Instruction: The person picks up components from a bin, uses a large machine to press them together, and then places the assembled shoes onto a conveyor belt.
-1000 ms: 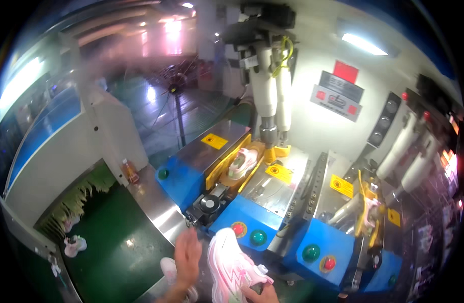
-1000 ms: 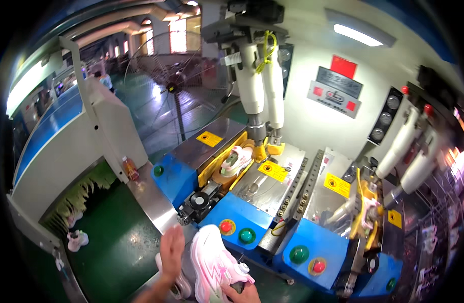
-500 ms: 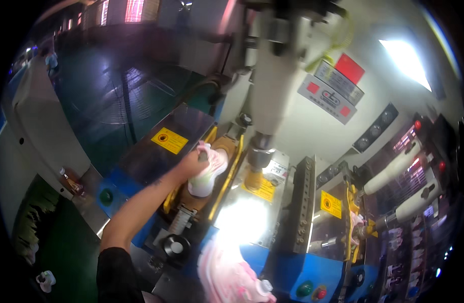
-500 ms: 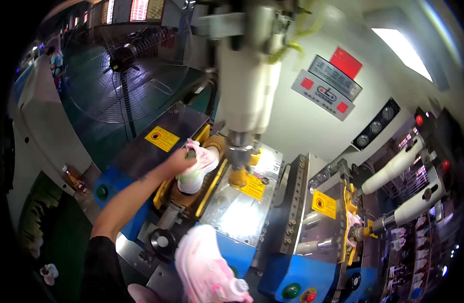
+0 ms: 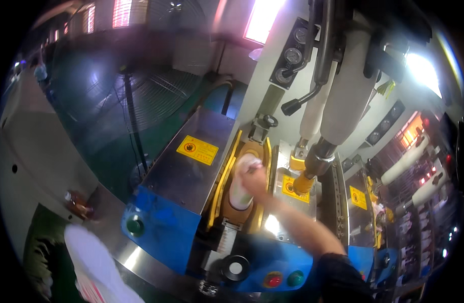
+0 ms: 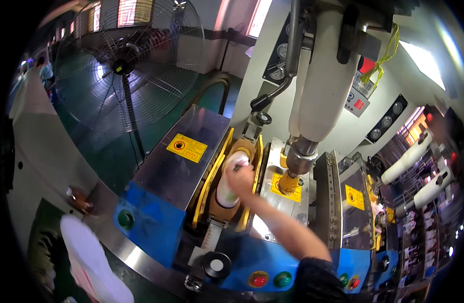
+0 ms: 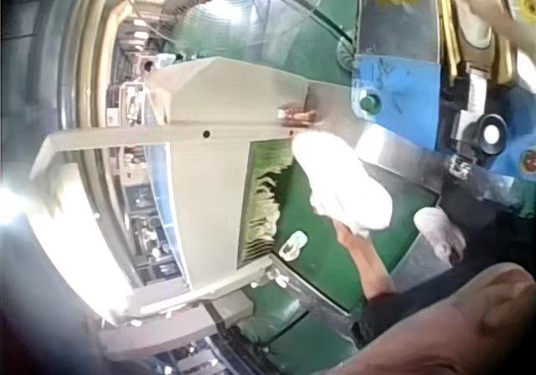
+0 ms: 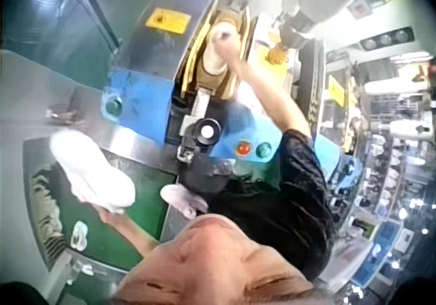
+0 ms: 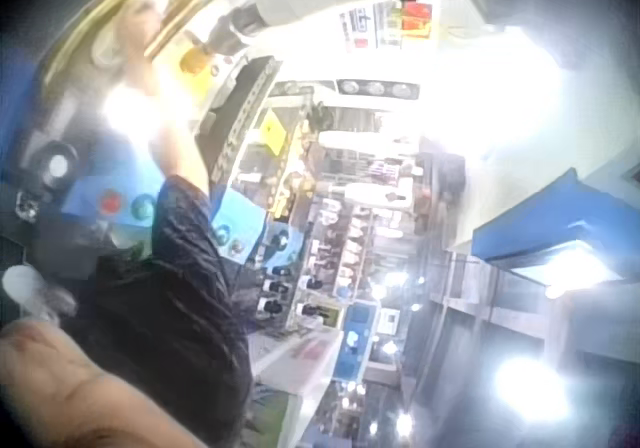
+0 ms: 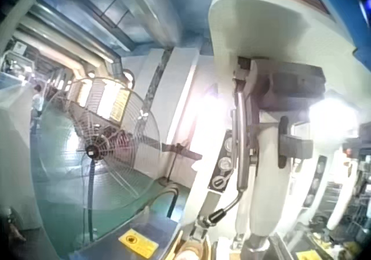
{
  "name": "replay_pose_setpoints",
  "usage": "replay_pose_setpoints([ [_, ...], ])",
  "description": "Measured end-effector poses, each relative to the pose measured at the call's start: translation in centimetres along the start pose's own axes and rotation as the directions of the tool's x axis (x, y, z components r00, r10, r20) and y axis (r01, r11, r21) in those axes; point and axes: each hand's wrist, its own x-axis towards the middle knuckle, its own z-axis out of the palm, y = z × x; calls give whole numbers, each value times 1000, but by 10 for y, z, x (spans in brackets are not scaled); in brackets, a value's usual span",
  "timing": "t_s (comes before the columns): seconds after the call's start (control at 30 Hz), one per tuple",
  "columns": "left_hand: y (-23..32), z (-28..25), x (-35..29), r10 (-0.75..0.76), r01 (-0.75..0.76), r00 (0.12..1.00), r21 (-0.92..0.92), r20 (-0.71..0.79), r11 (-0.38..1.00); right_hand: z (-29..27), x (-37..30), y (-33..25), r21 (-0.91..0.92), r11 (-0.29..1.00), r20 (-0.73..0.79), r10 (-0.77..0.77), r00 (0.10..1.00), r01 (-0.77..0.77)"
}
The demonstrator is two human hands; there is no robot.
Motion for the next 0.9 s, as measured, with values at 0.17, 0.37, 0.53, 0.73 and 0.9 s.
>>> replay_pose_setpoints([
  [0.17, -13, -78, -78, 186, -140, 979, 373, -89, 917, 42, -25, -10, -76, 970, -67, -236, 969, 231],
  [0.37, -8, -57, -97, 169, -160, 985, 439, 20, 884, 62, -41, -34, -222, 963, -283, -216, 934, 156],
  [0.53, 13, -12, -104, 313, -396, 914, 406, 257, 824, -14, -46, -36, -233, 965, 10, -124, 992, 123],
  [0.73, 97, -10, -172, -403, 366, 915, -401, -7, 839, -119, -270, -51, -348, 394, 420, -745, 517, 851],
  [0.9, 56, -14, -247, -144, 228, 918, -194, 371, 954, -224, -366, 114, -550, 420, 558, -459, 692, 722],
])
